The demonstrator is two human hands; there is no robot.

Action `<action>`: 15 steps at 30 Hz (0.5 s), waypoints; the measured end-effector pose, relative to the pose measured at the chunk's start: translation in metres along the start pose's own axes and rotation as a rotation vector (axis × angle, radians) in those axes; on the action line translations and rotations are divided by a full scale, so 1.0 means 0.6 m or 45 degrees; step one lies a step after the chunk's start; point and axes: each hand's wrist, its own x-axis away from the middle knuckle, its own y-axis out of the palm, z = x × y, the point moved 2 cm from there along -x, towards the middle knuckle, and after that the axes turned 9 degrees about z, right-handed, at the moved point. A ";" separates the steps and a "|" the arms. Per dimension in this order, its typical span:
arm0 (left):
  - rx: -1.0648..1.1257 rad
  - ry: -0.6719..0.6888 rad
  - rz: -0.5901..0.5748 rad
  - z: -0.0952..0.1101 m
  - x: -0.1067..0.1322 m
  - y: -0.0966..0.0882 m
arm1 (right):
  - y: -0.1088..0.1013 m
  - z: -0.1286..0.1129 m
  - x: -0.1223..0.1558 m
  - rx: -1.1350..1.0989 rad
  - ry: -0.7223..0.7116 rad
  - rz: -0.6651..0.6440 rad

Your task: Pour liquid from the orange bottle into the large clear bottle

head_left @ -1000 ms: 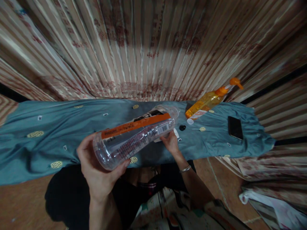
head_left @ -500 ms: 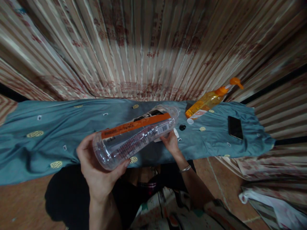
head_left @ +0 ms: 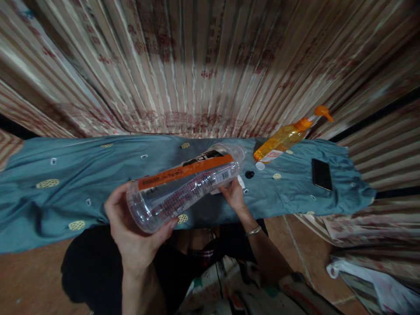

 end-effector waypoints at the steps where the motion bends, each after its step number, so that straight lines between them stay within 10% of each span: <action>1: 0.004 0.008 -0.003 0.000 0.000 0.000 | -0.001 -0.001 0.000 -0.001 0.000 -0.001; 15: 0.029 -0.003 -0.069 0.006 0.004 -0.002 | -0.002 -0.002 -0.001 0.021 0.017 -0.009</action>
